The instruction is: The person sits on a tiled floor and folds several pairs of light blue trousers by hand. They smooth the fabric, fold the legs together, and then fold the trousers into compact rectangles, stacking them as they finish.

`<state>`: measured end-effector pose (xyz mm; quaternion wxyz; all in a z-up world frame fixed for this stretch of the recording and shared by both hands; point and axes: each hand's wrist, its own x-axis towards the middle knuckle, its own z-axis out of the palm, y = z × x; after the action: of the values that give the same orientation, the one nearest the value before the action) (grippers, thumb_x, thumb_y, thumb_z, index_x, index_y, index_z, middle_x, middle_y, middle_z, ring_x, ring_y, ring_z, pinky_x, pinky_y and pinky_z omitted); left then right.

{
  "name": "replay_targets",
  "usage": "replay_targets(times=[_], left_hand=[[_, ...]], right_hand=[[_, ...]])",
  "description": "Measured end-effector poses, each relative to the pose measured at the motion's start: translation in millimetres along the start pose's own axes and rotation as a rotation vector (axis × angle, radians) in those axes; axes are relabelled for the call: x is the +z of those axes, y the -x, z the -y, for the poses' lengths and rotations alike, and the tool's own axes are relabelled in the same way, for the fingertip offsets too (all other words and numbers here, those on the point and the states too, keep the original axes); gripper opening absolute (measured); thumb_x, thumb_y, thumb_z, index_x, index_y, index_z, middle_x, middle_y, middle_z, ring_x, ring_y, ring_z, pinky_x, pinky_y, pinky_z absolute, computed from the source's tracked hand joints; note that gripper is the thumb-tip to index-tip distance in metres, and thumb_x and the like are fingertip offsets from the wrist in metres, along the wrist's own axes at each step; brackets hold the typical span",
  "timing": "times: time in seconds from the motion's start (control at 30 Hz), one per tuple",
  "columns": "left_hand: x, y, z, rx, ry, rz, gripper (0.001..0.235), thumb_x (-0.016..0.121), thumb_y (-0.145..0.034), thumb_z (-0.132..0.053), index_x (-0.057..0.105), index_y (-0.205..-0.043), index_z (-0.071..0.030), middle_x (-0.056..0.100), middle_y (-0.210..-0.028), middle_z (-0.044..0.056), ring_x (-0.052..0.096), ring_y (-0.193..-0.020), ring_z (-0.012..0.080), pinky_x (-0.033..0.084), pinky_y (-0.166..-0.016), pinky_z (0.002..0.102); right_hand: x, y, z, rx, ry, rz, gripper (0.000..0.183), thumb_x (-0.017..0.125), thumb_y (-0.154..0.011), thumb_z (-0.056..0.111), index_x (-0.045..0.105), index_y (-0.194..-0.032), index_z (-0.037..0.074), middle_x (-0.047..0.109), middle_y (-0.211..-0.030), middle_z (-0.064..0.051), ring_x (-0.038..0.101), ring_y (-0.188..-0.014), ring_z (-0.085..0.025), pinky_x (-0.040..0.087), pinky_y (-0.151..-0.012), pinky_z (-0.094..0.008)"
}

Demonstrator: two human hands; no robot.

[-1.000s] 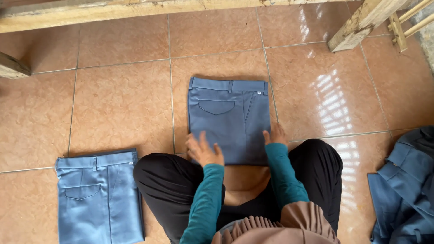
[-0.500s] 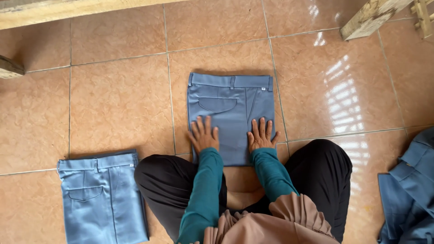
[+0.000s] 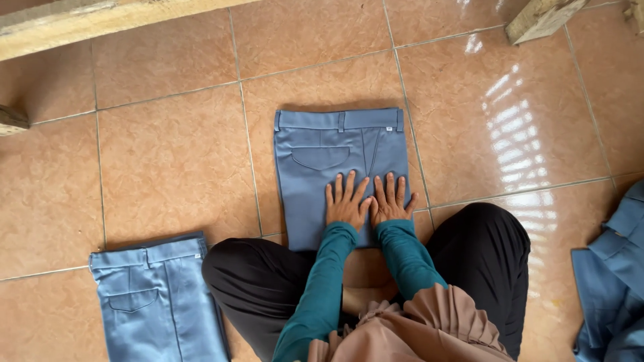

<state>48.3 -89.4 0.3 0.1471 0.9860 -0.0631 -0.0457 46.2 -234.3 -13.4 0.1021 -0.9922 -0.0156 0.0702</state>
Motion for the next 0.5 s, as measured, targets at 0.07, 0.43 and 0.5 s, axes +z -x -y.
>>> replay_targets(times=[0.07,0.43,0.5], left_hand=[[0.2,2.0,28.4,-0.012,-0.058,-0.102,0.061,0.031,-0.103,-0.057,0.021,-0.161,-0.04,0.017,-0.17,0.004,0.014,-0.156,0.0368,0.01,-0.123,0.062],[29.5,3.0,127.6,-0.632,-0.04,-0.314,0.063,0.039,-0.106,-0.052,0.021,-0.163,-0.03,0.019,-0.167,0.015,0.02,-0.153,0.0355,0.023,-0.122,0.054],[58.9,6.6,156.8,-0.729,0.177,-0.469,0.083,0.071,-0.089,-0.045,0.033,-0.159,-0.021,0.029,-0.162,0.015,0.031,-0.148,0.0332,0.031,-0.121,0.048]], right_hand=[[-0.1,-0.3,0.9,0.008,-0.004,0.029,0.059,0.019,-0.107,0.055,0.01,-0.164,0.04,-0.001,-0.174,0.005,-0.012,-0.159,-0.027,-0.008,-0.121,-0.067],[-8.3,-1.7,1.9,0.036,-0.038,0.109,0.059,0.014,-0.108,0.058,0.006,-0.164,0.042,-0.006,-0.173,0.008,-0.016,-0.158,-0.026,-0.013,-0.12,-0.066],[0.4,-1.8,0.6,0.054,-0.037,0.091,0.058,0.014,-0.106,0.061,0.005,-0.162,0.046,-0.008,-0.173,0.01,-0.018,-0.158,-0.024,-0.013,-0.121,-0.066]])
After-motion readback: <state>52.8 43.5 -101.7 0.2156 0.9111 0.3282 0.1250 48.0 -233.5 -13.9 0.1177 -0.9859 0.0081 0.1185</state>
